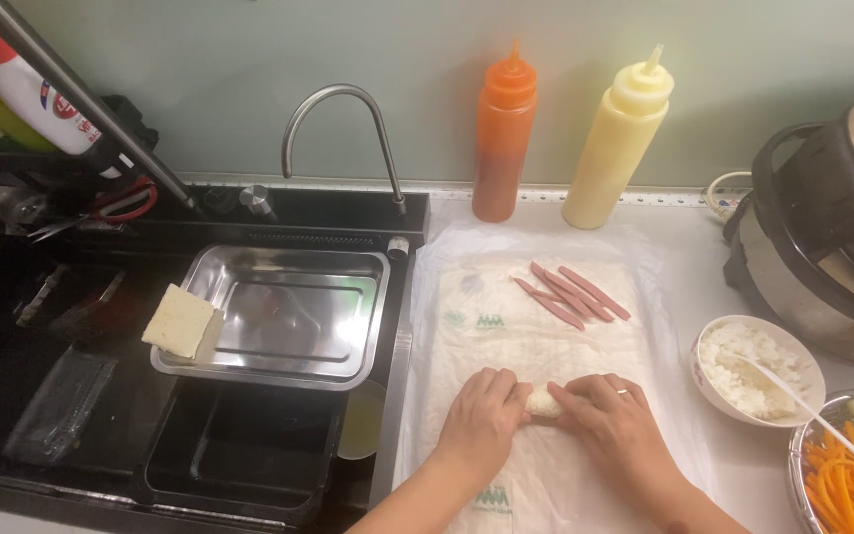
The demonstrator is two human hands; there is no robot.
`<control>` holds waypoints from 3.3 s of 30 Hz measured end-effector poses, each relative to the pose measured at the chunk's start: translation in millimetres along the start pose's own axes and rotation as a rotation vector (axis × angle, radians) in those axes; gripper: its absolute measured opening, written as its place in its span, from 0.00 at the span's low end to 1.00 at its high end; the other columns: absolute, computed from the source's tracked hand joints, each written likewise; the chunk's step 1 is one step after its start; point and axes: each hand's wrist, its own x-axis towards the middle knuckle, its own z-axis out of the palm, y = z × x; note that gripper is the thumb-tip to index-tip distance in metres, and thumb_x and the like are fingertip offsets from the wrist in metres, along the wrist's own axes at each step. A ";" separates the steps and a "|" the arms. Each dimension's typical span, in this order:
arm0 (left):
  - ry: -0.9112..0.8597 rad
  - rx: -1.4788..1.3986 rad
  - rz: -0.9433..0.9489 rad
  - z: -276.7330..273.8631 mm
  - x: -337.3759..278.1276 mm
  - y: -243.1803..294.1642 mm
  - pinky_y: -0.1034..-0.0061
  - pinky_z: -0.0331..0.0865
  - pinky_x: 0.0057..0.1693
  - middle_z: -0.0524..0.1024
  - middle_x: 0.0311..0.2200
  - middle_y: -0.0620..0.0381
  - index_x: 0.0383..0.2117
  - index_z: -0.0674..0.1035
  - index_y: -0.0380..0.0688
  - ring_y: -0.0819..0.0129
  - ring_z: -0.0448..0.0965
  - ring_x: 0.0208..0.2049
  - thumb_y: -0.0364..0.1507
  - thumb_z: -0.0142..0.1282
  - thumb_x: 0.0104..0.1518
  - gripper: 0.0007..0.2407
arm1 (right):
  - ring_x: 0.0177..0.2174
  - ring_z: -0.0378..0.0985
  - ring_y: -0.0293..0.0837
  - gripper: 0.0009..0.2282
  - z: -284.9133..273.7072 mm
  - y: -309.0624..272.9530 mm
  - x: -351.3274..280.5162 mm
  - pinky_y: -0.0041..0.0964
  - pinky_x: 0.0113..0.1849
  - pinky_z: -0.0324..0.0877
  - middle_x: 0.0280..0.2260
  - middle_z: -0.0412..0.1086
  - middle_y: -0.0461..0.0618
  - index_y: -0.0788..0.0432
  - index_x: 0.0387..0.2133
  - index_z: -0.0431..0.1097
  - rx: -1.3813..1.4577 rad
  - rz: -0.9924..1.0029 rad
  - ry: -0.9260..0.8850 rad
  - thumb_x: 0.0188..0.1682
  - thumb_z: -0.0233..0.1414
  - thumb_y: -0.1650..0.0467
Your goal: Preparing small sandwich rolls by applying sauce and ham to bread slices and rolling them tightly.
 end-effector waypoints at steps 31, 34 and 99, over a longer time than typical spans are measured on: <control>-0.092 0.107 0.082 0.2 13.1 -15.2 0.60 0.63 0.54 0.74 0.37 0.51 0.38 0.83 0.40 0.55 0.72 0.43 0.31 0.61 0.55 0.09 | 0.46 0.73 0.44 0.13 -39.4 -33.6 -53.8 0.52 0.56 0.56 0.42 0.71 0.44 0.52 0.38 0.74 0.143 -0.252 -0.428 0.43 0.62 0.61; -0.118 0.101 0.071 2.3 16.0 -16.4 0.60 0.63 0.54 0.74 0.36 0.52 0.38 0.83 0.42 0.54 0.72 0.44 0.32 0.62 0.54 0.09 | 0.50 0.70 0.49 0.18 -32.9 -29.4 -64.1 0.52 0.53 0.57 0.46 0.69 0.49 0.54 0.42 0.74 0.210 -0.419 -0.346 0.39 0.63 0.62; -0.094 -0.185 -0.040 36.6 -21.6 21.7 0.47 0.57 0.60 0.71 0.59 0.38 0.61 0.71 0.37 0.41 0.66 0.61 0.35 0.49 0.61 0.23 | 0.55 0.65 0.70 0.29 -16.9 -84.7 -4.3 0.53 0.54 0.62 0.55 0.62 0.74 0.72 0.58 0.56 0.174 -0.070 0.117 0.37 0.47 0.82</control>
